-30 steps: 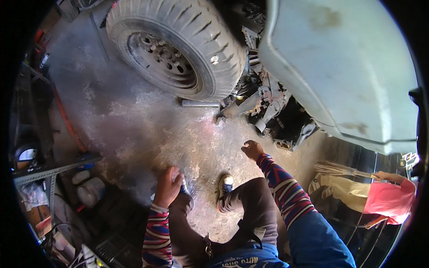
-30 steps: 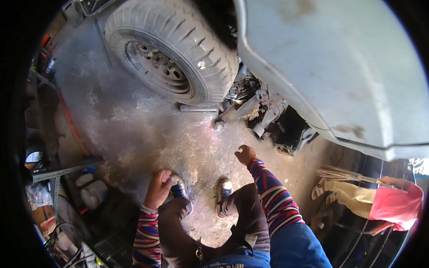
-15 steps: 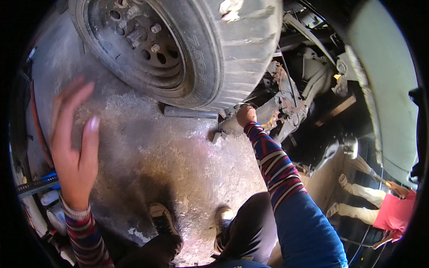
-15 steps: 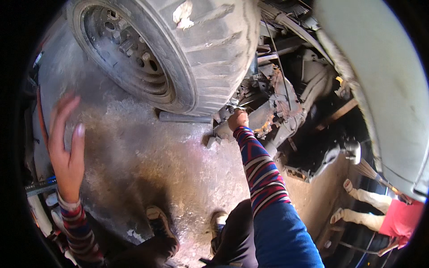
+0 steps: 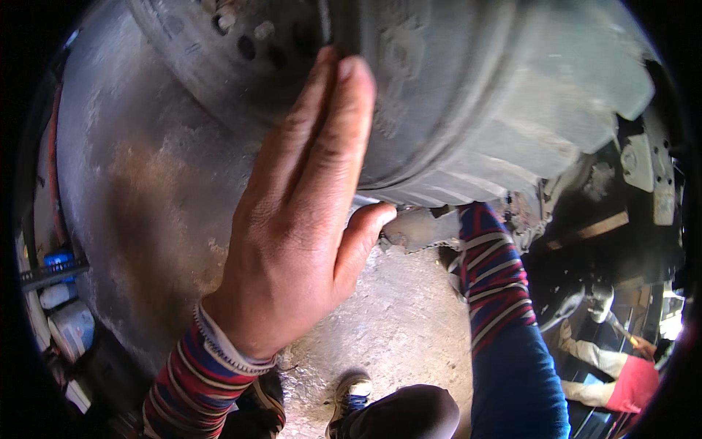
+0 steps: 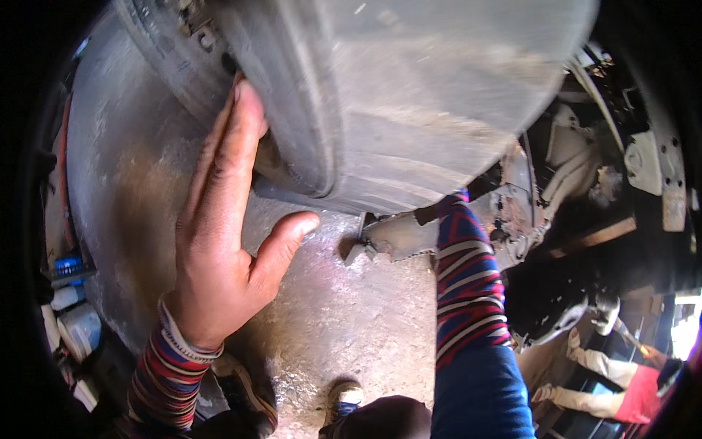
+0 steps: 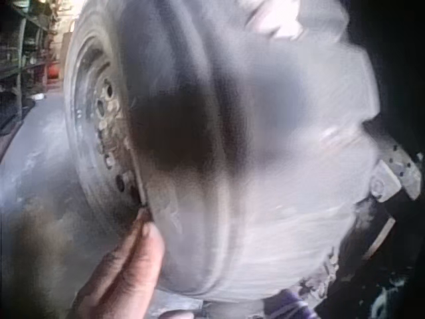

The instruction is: The person walks through a cluttered auto repair shop and enters a white van with its interior partially disassembled. They use a cordless drill to remove screws from the dashboard area, then switch to a screwdriver to adjust components under the dashboard. The person handles small parts and tools while working on the vehicle's interior.

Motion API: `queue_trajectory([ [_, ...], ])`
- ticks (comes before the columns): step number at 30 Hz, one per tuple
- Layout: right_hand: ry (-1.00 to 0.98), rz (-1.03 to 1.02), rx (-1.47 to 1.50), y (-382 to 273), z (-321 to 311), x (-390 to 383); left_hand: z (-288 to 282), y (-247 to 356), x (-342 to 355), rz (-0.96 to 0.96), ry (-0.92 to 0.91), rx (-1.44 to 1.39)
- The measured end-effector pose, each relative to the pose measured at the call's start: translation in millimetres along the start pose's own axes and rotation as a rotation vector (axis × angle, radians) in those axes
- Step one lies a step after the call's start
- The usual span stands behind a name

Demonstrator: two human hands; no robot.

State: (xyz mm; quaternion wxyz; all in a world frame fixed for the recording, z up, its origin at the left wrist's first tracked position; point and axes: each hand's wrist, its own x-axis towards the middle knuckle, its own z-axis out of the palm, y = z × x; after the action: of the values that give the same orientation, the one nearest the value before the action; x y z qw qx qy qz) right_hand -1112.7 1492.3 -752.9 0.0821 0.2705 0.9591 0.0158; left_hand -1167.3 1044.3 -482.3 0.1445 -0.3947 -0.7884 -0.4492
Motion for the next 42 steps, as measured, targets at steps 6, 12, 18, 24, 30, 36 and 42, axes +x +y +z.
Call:
queue_trajectory([
  [6,-0.143,0.046,0.008,23.6,-17.1,6.8,-6.0,1.8,-9.5,0.013,-0.070,-0.006],
  [12,-0.217,0.053,0.014,32.2,-23.8,9.3,-7.4,2.4,-11.6,0.027,-0.092,-0.010],
  [18,-0.256,0.050,0.024,28.7,-27.2,12.6,-12.2,6.8,-8.9,0.027,-0.125,0.005],
  [24,-0.292,0.045,0.033,21.3,-34.3,15.4,-18.6,5.1,-2.9,0.030,-0.138,0.011],
  [30,-0.342,0.022,0.142,-4.3,-69.8,18.1,-32.8,18.6,2.1,-0.128,-0.251,0.101],
  [36,-0.432,0.068,0.609,-35.6,-137.1,-35.4,-53.0,19.1,9.0,-0.098,-0.316,0.089],
  [42,-0.362,0.106,1.145,-69.2,-240.8,-141.4,-89.3,32.2,11.4,-0.370,-0.644,0.031],
])
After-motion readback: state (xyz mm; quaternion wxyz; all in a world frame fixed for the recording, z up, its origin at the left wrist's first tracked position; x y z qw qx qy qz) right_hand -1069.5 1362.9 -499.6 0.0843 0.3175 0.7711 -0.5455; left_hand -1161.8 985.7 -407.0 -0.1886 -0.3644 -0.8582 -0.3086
